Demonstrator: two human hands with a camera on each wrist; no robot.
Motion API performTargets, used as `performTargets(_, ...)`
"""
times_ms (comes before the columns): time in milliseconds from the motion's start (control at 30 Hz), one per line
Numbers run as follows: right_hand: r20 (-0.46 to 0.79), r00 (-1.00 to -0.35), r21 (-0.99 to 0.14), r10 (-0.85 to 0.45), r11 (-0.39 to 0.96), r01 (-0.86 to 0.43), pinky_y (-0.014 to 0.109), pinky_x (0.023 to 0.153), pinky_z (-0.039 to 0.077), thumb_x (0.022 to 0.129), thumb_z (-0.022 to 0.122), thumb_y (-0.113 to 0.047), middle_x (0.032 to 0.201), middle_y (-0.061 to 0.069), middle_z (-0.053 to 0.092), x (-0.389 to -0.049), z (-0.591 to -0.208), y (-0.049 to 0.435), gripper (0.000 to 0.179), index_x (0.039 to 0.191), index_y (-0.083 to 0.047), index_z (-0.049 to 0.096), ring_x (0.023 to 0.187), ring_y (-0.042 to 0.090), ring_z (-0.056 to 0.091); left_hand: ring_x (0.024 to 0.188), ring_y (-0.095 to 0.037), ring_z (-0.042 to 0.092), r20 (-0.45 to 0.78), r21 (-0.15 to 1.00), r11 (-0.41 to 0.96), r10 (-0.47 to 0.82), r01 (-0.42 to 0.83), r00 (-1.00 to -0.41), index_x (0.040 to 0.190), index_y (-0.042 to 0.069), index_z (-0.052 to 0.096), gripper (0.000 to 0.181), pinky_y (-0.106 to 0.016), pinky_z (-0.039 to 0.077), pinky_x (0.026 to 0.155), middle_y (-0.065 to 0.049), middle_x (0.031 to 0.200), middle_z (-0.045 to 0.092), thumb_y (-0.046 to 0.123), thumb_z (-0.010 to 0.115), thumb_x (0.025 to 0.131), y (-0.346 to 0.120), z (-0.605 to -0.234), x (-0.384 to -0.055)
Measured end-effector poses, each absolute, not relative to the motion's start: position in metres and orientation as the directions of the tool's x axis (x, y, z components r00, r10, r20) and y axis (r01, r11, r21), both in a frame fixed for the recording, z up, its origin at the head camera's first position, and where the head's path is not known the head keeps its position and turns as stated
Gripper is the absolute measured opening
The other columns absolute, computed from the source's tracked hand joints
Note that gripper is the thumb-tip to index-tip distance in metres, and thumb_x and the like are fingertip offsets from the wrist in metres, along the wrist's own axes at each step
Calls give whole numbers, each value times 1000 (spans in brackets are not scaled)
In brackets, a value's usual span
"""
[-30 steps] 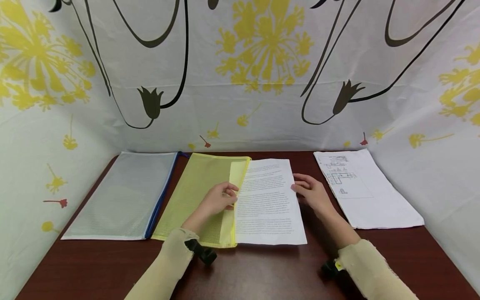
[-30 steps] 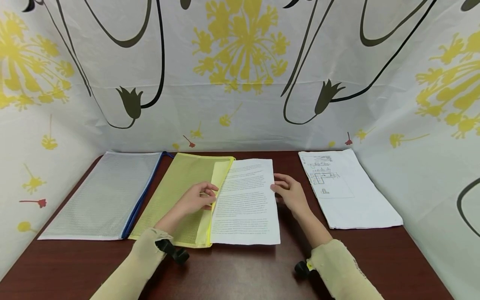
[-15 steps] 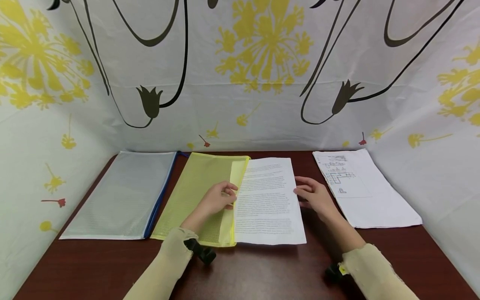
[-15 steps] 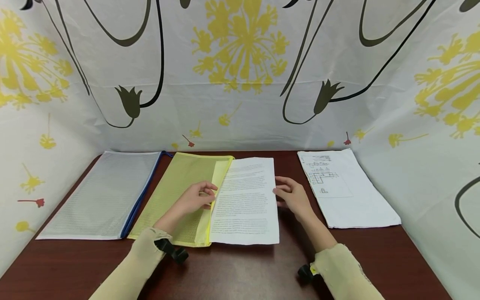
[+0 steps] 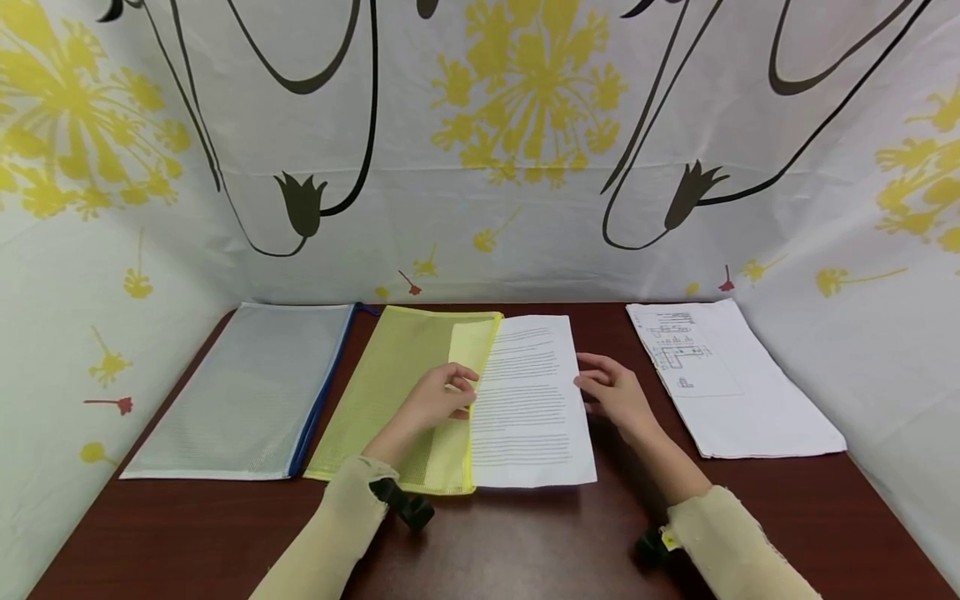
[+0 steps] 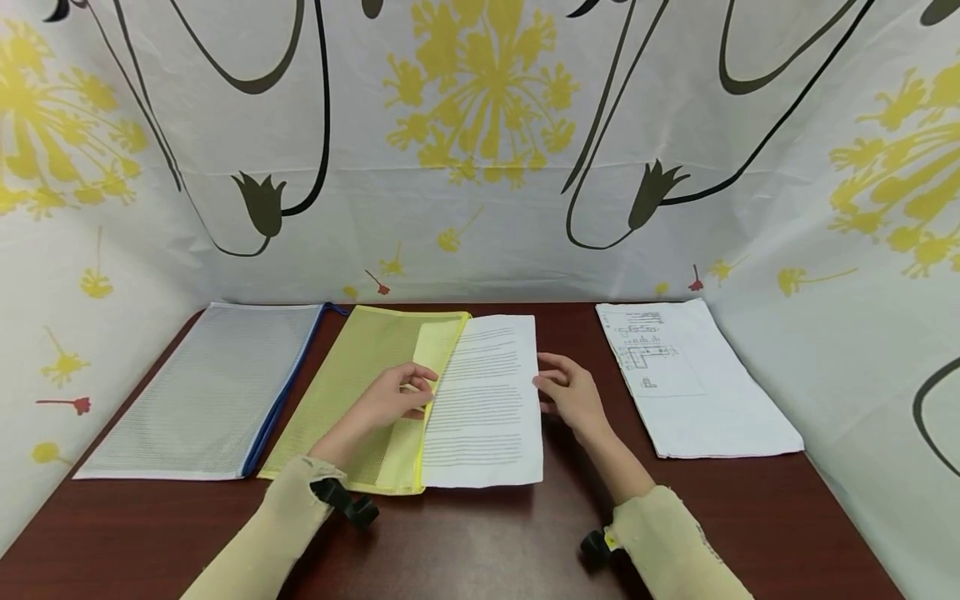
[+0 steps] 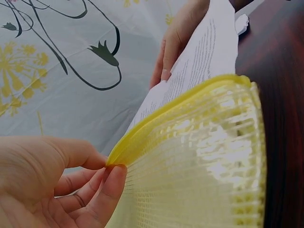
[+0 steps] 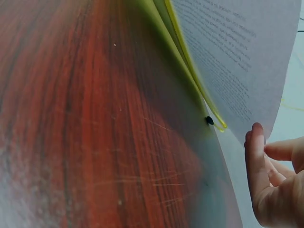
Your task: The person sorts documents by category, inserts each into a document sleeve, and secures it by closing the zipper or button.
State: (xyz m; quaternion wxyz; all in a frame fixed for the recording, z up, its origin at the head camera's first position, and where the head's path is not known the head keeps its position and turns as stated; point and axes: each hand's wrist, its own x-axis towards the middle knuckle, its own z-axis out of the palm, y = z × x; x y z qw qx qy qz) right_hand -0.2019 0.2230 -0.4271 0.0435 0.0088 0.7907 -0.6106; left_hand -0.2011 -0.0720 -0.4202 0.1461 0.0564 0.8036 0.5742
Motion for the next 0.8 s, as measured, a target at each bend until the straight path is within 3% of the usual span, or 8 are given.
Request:
performTargets(333, -110, -992, -962, -56, 258, 92, 25, 71, 62, 97, 64, -13, 111, 7, 73, -195, -422, 227, 53, 146, -2, 46, 82, 0, 67, 78, -18, 64, -170, 937, 340, 241, -81, -955, 120, 4, 63, 26, -30, 63, 70, -10, 100, 59, 6, 61, 94, -73, -421, -201)
performTargets(600, -110, -990, -958, -88, 274, 82, 26, 71, 63, 94, 66, -7, 122, 22, 68, -192, -421, 228, 52, 143, 1, 48, 82, 0, 68, 78, -17, 64, -162, 940, 334, 246, -73, -956, 119, 4, 63, 26, -32, 63, 71, -9, 98, 60, 6, 62, 94, -73, -421, -200)
performTargets(800, -97, -989, -963, -109, 262, 66, 25, 72, 62, 95, 65, -7, 125, 25, 66, -193, -425, 224, 49, 141, 2, 50, 84, 1, 68, 80, -18, 64, -178, 934, 347, 240, -87, -954, 120, 4, 63, 26, -30, 63, 71, -10, 99, 60, 6, 62, 94, -73, -422, -199)
